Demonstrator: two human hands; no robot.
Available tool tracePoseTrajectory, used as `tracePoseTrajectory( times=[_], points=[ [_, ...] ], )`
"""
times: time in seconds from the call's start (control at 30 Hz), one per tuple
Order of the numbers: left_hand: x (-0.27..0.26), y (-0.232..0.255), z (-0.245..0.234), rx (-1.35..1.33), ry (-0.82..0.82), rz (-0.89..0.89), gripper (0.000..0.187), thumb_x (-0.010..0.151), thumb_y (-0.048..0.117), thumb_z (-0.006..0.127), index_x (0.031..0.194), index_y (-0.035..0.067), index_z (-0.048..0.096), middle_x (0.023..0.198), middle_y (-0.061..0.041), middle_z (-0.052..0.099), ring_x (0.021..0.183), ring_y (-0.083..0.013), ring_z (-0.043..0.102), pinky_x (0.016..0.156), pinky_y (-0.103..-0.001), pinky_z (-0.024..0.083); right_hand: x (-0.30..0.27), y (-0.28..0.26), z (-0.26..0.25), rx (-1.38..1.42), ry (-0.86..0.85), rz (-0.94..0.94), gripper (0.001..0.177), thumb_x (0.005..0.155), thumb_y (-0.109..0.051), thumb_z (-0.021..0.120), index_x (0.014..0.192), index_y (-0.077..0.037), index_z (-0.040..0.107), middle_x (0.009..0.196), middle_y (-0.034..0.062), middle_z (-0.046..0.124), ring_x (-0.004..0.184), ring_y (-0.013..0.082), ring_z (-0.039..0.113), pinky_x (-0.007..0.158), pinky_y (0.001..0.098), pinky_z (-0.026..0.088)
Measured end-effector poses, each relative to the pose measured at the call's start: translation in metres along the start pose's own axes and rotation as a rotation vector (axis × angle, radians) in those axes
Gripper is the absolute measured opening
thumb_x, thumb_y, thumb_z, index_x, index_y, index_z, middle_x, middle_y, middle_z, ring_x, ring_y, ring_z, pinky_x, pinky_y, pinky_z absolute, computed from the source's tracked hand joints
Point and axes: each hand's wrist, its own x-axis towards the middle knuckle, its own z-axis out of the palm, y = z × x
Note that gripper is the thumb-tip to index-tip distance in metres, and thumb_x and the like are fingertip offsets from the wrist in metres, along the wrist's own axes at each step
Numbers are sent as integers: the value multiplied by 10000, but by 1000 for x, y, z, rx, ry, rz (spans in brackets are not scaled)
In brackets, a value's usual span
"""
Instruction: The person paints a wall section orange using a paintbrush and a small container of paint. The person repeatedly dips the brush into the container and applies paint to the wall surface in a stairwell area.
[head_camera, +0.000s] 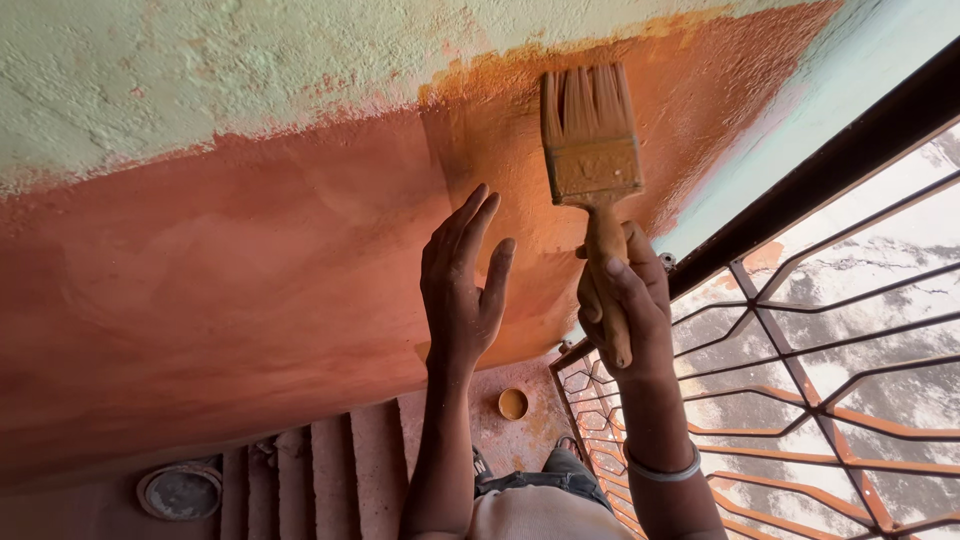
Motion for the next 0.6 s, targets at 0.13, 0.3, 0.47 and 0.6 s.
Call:
tracePoseTrajectory(
  times=[0.13,0.3,0.47,0.6],
  points=[
    [2,-1,-2,-60,-9,22,442,1054,239,628,1471,101,580,1530,-88,585,1392,-273,577,1169,-421,434,-25,43,-12,43,144,275,268,1013,-236,569,1178,-26,557,705,-1,503,571,39,492,399,172,374],
    [-5,-9,-2,-34,5,7,441,1037,217,653,1454,91,588,1519,-91,593,1379,-274,581,1147,-419,434,-46,80,-25,-39,372,608,289,967,-261,561,1161,-49,584,674,25,541,504,58,487,358,182,339],
    [4,-22,-6,60,94,162,366,1028,166,675,1384,87,648,1453,-53,635,1347,-251,602,1144,-416,450,-26,33,-6,-8,121,290,271,1011,-224,574,1173,-6,565,682,15,511,487,43,447,365,164,345],
    [27,-39,-14,188,206,365,280,1023,107,684,1303,97,693,1390,-35,658,1305,-238,606,1113,-428,456,-21,-8,15,30,-69,-45,278,1065,-192,581,1240,21,554,759,21,512,583,63,477,465,179,369]
  ],
)
